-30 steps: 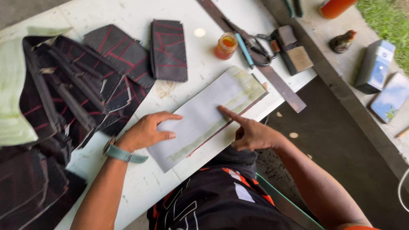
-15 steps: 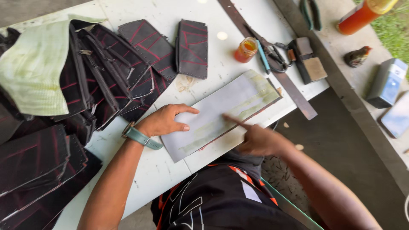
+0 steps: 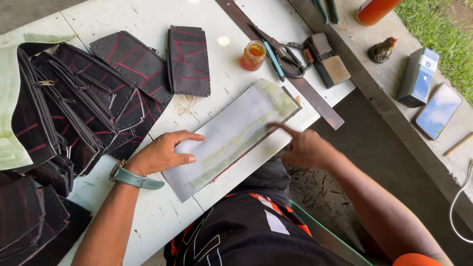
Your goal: The person applies a yellowish adhesive from a small jar onto a long strip of light-colored fabric using a small brush. They spread the glue evenly across the fabric surface, then set the brush down and handle the fabric strip, folding and aligning it on the table.
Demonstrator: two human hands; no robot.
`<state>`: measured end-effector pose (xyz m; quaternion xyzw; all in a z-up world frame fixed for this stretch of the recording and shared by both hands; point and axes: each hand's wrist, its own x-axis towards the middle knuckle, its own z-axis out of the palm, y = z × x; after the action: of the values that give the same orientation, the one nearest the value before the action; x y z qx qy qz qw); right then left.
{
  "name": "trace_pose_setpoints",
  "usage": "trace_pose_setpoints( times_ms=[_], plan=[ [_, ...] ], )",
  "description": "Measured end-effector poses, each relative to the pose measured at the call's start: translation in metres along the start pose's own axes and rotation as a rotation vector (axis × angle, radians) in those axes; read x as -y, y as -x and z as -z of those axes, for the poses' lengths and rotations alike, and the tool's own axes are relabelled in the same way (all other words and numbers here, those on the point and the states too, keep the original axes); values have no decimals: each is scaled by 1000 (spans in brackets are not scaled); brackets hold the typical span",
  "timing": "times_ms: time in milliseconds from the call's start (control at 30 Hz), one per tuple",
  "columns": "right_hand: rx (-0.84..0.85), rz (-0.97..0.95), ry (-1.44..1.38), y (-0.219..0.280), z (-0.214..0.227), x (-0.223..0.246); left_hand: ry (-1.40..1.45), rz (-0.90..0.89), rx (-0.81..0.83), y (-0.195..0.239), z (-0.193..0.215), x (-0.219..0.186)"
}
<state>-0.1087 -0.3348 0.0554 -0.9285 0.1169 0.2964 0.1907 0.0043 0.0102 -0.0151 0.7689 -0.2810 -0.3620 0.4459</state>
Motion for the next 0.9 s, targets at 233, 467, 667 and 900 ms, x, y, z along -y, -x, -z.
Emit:
trace_pose_setpoints(
  times_ms=[233, 467, 667, 900],
  plan=[
    [84, 73, 151, 16, -7, 30, -48, -49, -44, 4, -2, -2],
    [8, 40, 290, 16, -17, 35, -37, -64, -43, 6, -3, -1],
    [-65, -140, 467, 2, -17, 13, -34, -43, -38, 6, -5, 0],
    [-36, -146, 614, -3, -27, 5, -52, -74, -46, 7, -5, 2]
  ],
)
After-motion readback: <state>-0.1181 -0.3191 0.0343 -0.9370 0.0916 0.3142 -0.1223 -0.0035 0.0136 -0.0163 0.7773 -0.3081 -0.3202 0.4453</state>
